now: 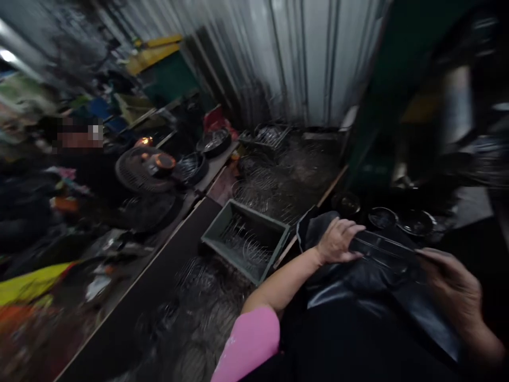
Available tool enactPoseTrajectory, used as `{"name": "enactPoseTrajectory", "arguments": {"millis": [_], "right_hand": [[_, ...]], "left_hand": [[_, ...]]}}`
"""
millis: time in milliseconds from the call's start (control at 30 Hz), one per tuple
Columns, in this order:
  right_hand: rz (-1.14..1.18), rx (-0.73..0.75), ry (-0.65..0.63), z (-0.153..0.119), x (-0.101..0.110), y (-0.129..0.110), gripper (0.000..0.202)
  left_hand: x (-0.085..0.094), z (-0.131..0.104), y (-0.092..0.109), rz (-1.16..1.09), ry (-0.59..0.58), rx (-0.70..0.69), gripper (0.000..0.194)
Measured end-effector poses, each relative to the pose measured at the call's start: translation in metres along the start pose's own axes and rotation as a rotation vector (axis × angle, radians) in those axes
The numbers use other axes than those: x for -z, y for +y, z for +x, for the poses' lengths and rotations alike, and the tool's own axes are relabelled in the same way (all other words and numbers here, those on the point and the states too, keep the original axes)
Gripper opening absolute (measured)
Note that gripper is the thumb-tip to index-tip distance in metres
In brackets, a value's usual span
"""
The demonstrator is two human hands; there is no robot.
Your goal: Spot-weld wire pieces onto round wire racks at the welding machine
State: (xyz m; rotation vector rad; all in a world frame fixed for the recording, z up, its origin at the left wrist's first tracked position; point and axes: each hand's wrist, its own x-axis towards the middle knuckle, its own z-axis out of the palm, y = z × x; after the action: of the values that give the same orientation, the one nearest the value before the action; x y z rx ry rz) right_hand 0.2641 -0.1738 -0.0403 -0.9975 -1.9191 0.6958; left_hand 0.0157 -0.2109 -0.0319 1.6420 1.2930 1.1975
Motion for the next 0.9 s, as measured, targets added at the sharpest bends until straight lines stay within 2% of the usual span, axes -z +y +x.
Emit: {"name": "enactPoseTrajectory", "arguments": {"millis": [100, 267, 400, 500, 567, 667, 800, 900], "right_hand": [[-0.128, 0.078, 0.115, -0.002, -0.007, -0.007, 0.011], [-0.212, 0.213, 0.154, -0.01, -0.009, -0.014, 0.015], [-0.251, 0.238, 0.146, -0.022, -0.012, -0.021, 0.011], [-0.229, 0.162, 0.115, -0.026, -0.013, -0.022, 0.005], [-0.185, 0.064, 0.112, -0.027, -0.012, -0.022, 0.01], [-0.123, -0.049, 0.165, -0.029, -0.011, -0.025, 0.014], [-0.116, 0.007, 0.195, -0.041, -0.012, -0.034, 0.012], [-0.097, 0.028, 0.189, -0.052, -0.008, -0.036, 0.009]], "left_hand": [[-0.004, 0.003, -0.014, 0.096, 0.005, -0.096, 0.062], [-0.008, 0.003, -0.033, 0.452, 0.029, -0.398, 0.07], [-0.011, -0.003, -0.033, 0.563, 0.103, -0.565, 0.063], [-0.015, -0.008, -0.03, 0.593, 0.136, -0.594, 0.055], [-0.019, -0.01, -0.027, 0.626, 0.145, -0.589, 0.05], [-0.023, -0.013, -0.024, 0.67, 0.157, -0.577, 0.04], [-0.024, -0.019, -0.016, 0.659, 0.188, -0.618, 0.026], [-0.025, -0.022, -0.005, 0.668, 0.198, -0.707, 0.023]]}}
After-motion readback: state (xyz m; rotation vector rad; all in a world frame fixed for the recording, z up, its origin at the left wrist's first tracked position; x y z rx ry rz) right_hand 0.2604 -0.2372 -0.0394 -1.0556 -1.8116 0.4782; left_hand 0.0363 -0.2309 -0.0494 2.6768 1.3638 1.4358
